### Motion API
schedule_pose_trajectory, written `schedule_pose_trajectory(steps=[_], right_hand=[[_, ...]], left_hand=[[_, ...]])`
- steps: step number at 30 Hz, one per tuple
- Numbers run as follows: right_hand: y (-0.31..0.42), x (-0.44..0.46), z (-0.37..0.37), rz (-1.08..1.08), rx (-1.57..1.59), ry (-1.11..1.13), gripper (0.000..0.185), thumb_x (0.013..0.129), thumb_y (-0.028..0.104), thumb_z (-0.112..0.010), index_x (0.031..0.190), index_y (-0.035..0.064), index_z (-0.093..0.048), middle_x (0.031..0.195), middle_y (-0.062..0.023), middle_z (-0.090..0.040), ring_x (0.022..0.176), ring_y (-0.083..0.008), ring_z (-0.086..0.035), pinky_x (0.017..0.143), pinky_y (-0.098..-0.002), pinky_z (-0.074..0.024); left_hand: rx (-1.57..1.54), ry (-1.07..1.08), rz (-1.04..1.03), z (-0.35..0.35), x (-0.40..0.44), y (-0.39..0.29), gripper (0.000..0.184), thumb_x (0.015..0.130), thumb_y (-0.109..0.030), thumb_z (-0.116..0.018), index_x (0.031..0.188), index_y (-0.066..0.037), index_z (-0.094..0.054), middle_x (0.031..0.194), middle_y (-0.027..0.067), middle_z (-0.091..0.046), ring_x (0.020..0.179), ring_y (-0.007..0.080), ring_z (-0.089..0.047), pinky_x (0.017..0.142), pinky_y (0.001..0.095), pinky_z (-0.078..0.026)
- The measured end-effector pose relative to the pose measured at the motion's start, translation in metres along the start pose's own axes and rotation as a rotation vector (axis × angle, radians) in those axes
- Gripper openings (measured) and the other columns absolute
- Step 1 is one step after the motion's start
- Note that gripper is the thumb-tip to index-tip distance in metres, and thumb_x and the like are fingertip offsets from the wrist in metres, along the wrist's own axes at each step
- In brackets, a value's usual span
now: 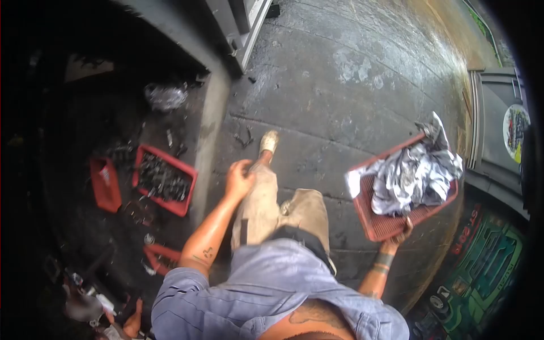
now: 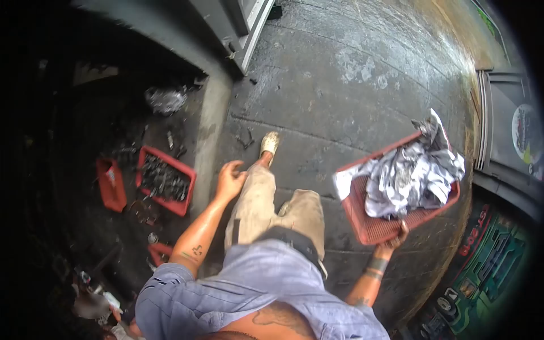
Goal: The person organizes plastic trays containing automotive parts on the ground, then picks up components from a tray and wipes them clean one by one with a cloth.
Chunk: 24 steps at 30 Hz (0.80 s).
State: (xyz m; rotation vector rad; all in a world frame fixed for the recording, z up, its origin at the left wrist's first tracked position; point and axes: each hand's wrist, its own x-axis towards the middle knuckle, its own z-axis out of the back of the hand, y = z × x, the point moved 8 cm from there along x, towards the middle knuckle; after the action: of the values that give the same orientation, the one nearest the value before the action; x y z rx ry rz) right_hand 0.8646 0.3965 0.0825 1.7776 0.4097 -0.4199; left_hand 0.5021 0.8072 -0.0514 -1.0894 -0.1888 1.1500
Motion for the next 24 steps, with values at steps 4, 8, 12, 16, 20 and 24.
schedule_pose_trajectory(steps=[4, 8, 12, 16, 20, 24], right_hand=[[-0.055, 0.082, -0.061, 0.073, -0.131, -0.006, 0.028, 0.078, 0.031, -0.054, 0.089, 0.0056, -0.059, 0.092, -0.0071, -0.057, 0.083, -0.0225, -0.056, 0.077, -0.0355, -0.0469], [-0.122, 0.149, -0.091, -0.115, -0.260, 0.141, 0.037, 0.076, 0.034, -0.054, 0.096, 0.0030, -0.055, 0.090, -0.0095, -0.058, 0.077, -0.0235, -0.057, 0.072, -0.0361, -0.0477], [-0.187, 0.198, -0.096, -0.170, -0.319, 0.092, 0.052, 0.064, 0.037, -0.060, 0.102, 0.0029, -0.053, 0.092, -0.0104, -0.057, 0.077, -0.0244, -0.056, 0.067, -0.0365, -0.0473], [-0.237, 0.205, -0.133, -0.085, -0.390, -0.055, 0.051, 0.063, 0.040, -0.060, 0.097, 0.0017, -0.055, 0.084, -0.0099, -0.057, 0.072, -0.0242, -0.055, 0.065, -0.0358, -0.0465], [-0.244, 0.214, -0.129, -0.116, -0.477, -0.051, 0.054, 0.066, 0.053, -0.054, 0.083, 0.0010, -0.055, 0.079, -0.0100, -0.058, 0.072, -0.0233, -0.055, 0.064, -0.0352, -0.0458], [-0.255, 0.219, -0.129, -0.115, -0.469, -0.072, 0.054, 0.066, 0.053, -0.054, 0.083, 0.0009, -0.056, 0.079, -0.0101, -0.058, 0.072, -0.0233, -0.055, 0.064, -0.0352, -0.0458]], left_hand=[[0.382, 0.029, 0.371, -0.046, 0.133, 0.211, 0.047, 0.072, -0.013, -0.066, 0.116, -0.010, -0.050, 0.113, 0.0174, -0.053, 0.107, 0.0336, -0.051, 0.092, 0.0416, -0.041], [0.664, 0.362, 0.534, -0.112, 0.214, 0.305, 0.061, 0.073, -0.020, -0.067, 0.128, -0.016, -0.040, 0.129, 0.0133, -0.042, 0.121, 0.0321, -0.039, 0.098, 0.0446, -0.036], [0.792, 0.459, 0.523, -0.177, 0.253, 0.393, 0.062, 0.071, -0.024, -0.069, 0.126, -0.014, -0.041, 0.126, 0.0092, -0.043, 0.119, 0.0292, -0.040, 0.096, 0.0447, -0.036], [0.813, 0.291, 0.452, -0.226, 0.265, 0.438, 0.042, 0.074, -0.022, -0.065, 0.111, -0.010, -0.050, 0.113, 0.0085, -0.048, 0.111, 0.0298, -0.042, 0.091, 0.0455, -0.036], [0.769, 0.285, 0.219, -0.234, 0.263, 0.439, 0.024, 0.077, -0.018, -0.059, 0.099, -0.009, -0.055, 0.103, 0.0063, -0.053, 0.102, 0.0281, -0.044, 0.088, 0.0468, -0.029], [0.760, 0.150, -0.142, -0.227, 0.318, 0.392, 0.025, 0.078, -0.023, -0.057, 0.100, -0.010, -0.054, 0.100, 0.0064, -0.053, 0.101, 0.0263, -0.044, 0.089, 0.0492, -0.028]])
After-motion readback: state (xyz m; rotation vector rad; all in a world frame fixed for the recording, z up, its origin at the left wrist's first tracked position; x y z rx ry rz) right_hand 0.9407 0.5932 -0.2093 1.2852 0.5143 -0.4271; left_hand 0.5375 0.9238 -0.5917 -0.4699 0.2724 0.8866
